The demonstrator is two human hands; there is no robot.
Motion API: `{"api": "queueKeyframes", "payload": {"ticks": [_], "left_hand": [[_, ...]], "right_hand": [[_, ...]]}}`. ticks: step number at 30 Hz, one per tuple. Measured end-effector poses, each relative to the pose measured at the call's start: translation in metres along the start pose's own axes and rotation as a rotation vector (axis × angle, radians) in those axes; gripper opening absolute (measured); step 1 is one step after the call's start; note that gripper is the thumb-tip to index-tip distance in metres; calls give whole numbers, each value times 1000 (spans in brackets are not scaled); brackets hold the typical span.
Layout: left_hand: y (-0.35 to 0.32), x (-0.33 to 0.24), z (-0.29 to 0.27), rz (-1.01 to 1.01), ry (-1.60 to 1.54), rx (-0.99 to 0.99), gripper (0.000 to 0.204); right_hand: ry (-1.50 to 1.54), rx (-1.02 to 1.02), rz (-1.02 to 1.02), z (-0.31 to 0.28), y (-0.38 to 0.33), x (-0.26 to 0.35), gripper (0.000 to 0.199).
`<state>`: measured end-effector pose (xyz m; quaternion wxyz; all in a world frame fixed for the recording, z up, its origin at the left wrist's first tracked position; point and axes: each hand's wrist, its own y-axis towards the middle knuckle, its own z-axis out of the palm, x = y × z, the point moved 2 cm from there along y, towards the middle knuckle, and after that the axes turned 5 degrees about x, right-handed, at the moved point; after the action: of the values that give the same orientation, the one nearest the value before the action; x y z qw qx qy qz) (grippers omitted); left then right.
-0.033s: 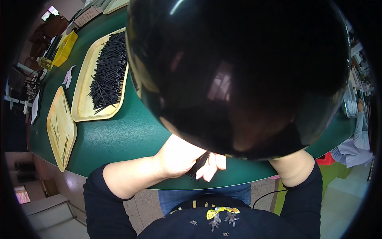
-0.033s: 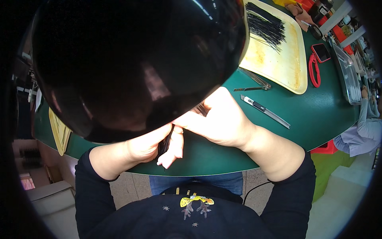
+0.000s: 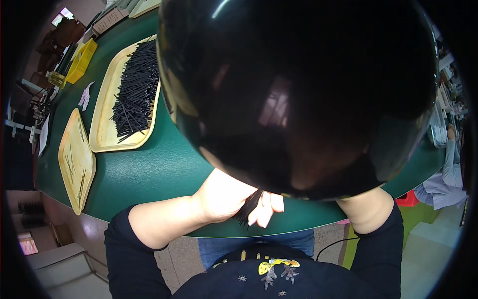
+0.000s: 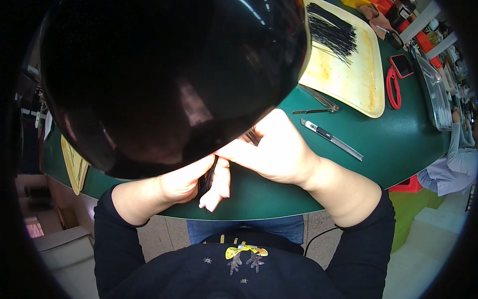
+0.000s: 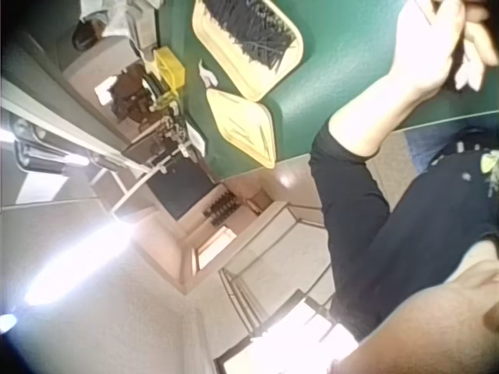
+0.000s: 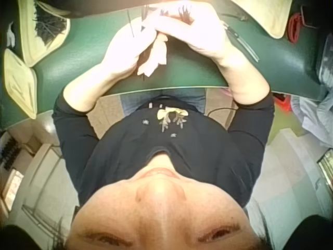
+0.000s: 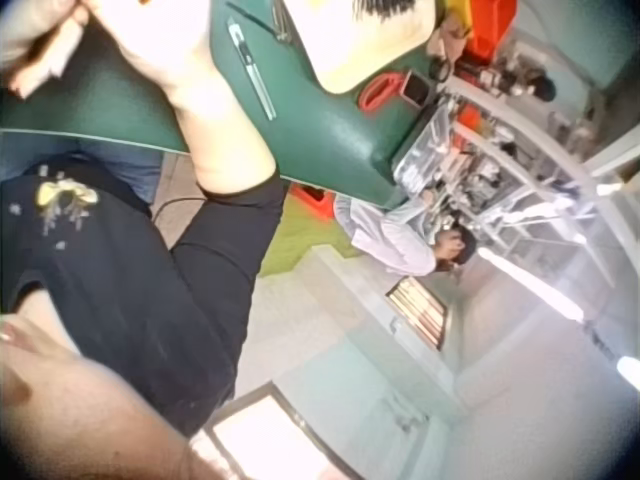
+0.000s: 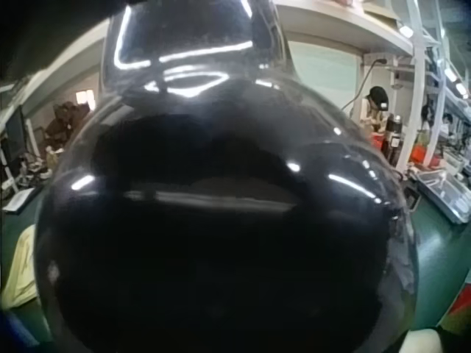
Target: The person takes a bundle of black bristles from a tray and sorts and aligns them by hand under a lamp.
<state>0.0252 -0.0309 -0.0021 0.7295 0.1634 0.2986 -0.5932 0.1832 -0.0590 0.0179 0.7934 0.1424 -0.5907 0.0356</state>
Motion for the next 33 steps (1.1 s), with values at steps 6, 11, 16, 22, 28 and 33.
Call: {"api": "queueKeyframes", "payload": {"ticks": [6,11,16,22,28,33], "left_hand": [[3,-2,2,51,64,37,30],[2,-3,1,14,20,91,29],[2,-3,4,-14,-19,171,29],[5,-7,-1,46,404,-18,22],[1,-10,4,206,696,-169,15],[6,-14,7,209,203,-128,22]], "right_hand": [[-554,-33,-277,-9,-4,8,10],[380,-34,-104,-10,-4,0,13],[-92,-18,48,-2,2,8,7],[-146,18,-42,7,3,11,7],[-36,82,-159,-10,2,-3,23],[2,-456,-277,2,-1,-5,59]]}}
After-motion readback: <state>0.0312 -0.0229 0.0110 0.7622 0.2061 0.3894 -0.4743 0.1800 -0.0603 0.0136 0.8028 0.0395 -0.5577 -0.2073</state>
